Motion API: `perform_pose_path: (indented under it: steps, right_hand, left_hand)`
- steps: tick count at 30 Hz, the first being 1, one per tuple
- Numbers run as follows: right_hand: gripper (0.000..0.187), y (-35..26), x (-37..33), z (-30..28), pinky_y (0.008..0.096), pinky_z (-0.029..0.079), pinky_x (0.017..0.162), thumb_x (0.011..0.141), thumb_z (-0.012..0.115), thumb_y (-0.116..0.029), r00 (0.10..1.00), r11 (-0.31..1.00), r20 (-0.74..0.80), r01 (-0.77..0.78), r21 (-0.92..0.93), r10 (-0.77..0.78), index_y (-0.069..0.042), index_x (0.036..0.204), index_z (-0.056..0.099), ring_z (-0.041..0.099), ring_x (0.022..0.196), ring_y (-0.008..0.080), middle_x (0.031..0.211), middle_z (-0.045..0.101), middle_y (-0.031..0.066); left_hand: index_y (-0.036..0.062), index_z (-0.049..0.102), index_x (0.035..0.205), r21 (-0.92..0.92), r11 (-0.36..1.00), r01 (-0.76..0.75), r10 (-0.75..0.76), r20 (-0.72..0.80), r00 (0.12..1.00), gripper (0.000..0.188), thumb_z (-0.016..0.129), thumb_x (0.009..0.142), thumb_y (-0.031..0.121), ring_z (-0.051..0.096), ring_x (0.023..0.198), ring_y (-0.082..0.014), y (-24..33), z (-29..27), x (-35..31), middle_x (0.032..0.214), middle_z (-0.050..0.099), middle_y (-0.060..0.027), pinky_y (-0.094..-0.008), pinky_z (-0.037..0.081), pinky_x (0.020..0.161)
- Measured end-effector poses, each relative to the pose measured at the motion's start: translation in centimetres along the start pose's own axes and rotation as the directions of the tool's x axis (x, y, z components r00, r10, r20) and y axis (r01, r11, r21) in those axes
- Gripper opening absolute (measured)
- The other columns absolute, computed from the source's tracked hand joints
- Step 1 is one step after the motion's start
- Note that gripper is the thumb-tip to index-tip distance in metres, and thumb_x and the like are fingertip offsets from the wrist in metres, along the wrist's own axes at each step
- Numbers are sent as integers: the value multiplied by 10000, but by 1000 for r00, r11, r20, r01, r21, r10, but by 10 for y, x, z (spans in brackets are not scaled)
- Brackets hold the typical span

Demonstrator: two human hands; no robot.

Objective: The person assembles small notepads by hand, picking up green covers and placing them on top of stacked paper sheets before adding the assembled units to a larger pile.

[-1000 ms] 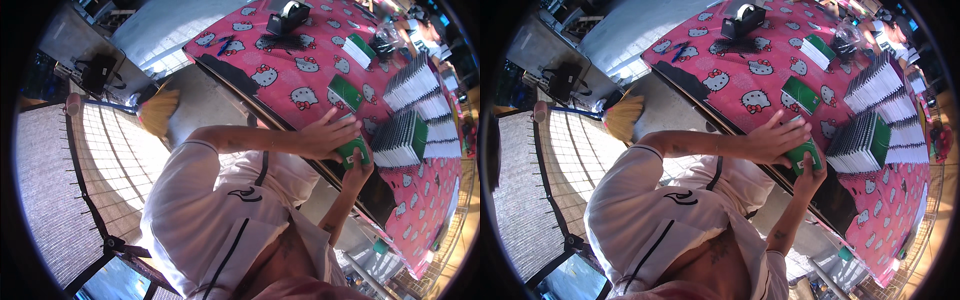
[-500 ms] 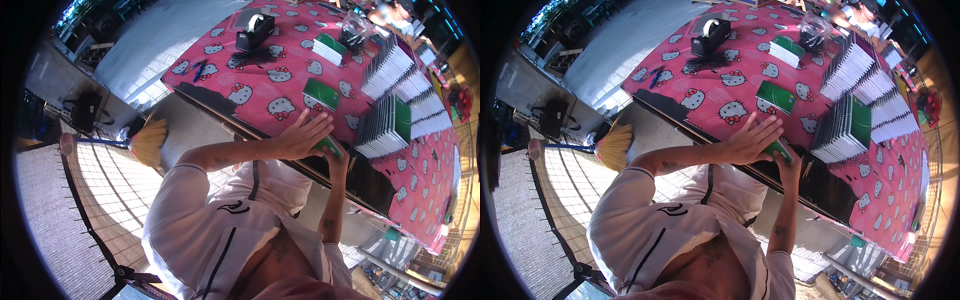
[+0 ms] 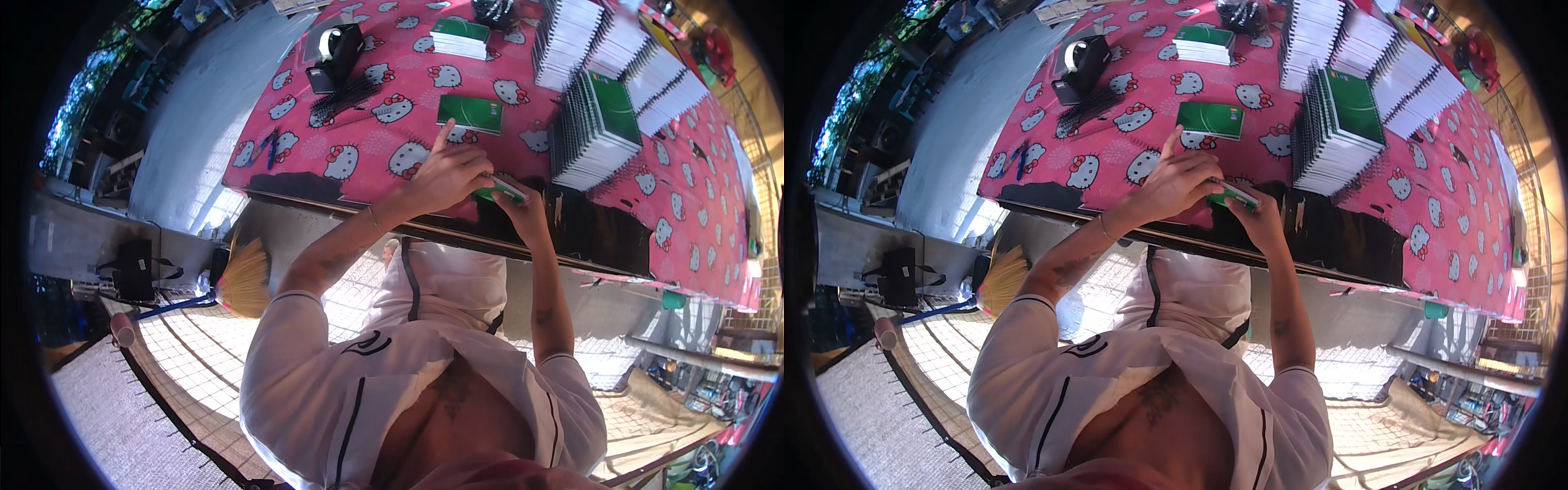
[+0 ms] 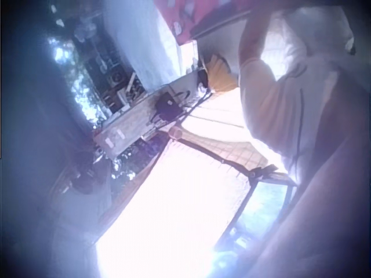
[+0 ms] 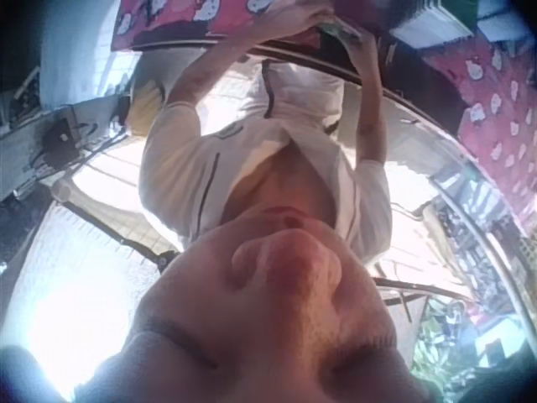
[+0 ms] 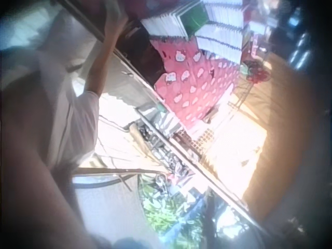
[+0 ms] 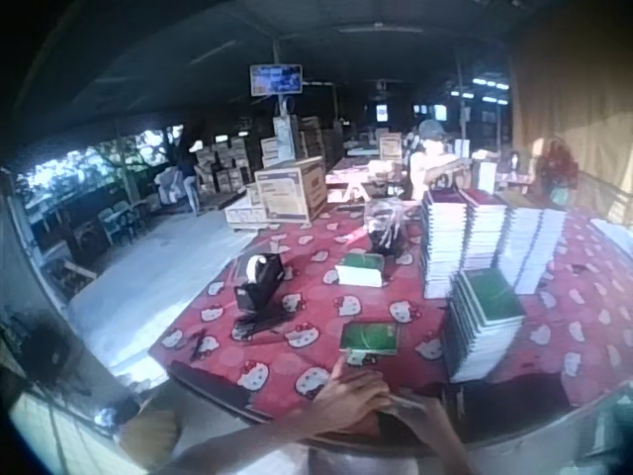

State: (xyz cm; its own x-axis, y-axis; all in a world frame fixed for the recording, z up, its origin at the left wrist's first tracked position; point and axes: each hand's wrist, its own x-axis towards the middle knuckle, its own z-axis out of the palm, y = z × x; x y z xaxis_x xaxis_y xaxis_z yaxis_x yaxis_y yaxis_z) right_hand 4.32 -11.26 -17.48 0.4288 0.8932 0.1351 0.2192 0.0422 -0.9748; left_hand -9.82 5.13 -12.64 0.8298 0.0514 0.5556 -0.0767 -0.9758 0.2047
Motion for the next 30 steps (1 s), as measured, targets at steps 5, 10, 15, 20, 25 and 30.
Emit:
perform_pose_path:
  steps: [5, 10, 15, 20, 25, 30]
  right_hand:
    - [299, 1, -1, 3, 274, 492, 852, 907, 670, -72, 999, 999, -21, 25, 35, -24, 22, 1191, 659, 607, 926, 88, 1007, 712, 61]
    - [307, 1, 0, 6, 283, 499, 845, 904, 663, -59, 997, 998, -36, 63, 26, -62, 24, 1199, 654, 621, 929, 95, 1018, 725, 88]
    - [316, 13, 5, 6, 287, 501, 829, 893, 680, -87, 996, 991, -48, 78, 110, -73, 17, 1190, 661, 630, 901, 99, 990, 734, 106]
    - [303, 7, 3, 7, 296, 501, 774, 885, 689, -109, 997, 997, -33, 71, -23, -72, 13, 1162, 669, 623, 810, 110, 921, 727, 119]
    - [285, 4, 3, 4, 310, 496, 743, 886, 690, -113, 996, 996, -26, 87, -36, -88, 12, 1142, 675, 606, 768, 115, 889, 719, 118]
    - [278, 4, 2, 5, 316, 500, 758, 888, 686, -107, 999, 999, -25, 23, -37, -24, 10, 1140, 674, 617, 786, 123, 906, 719, 119]
  left_hand:
    - [78, 543, 1277, 146, 986, 84, -93, 56, 994, 515, 597, 916, 441, 523, 1272, -260, 6, 13, -5, 1269, 588, -113, -645, 136, 1141]
    - [-53, 283, 1492, 257, 958, 125, -156, 107, 982, 887, 512, 911, 577, 222, 1473, -399, 52, 20, -46, 1571, 238, -265, -682, 162, 1104]
    - [28, 414, 1449, 310, 947, 81, -117, 99, 988, 647, 470, 986, 474, 289, 1460, -317, 26, 11, -3, 1535, 370, -150, -689, 93, 1118]
    - [157, 678, 977, 9, 999, 43, -43, -55, 998, 168, 723, 860, 269, 677, 1018, -161, 10, 6, 0, 937, 714, 11, -597, 79, 1180]
    - [156, 696, 1006, -65, 998, -12, 15, 51, 999, 196, 742, 836, 241, 683, 1010, -178, 0, 1, 5, 968, 718, 3, -591, 129, 1178]
    - [156, 699, 1046, -121, 993, -15, 27, 99, 995, 237, 745, 833, 249, 669, 1053, -188, -8, 1, 7, 1001, 716, -13, -611, 163, 1162]
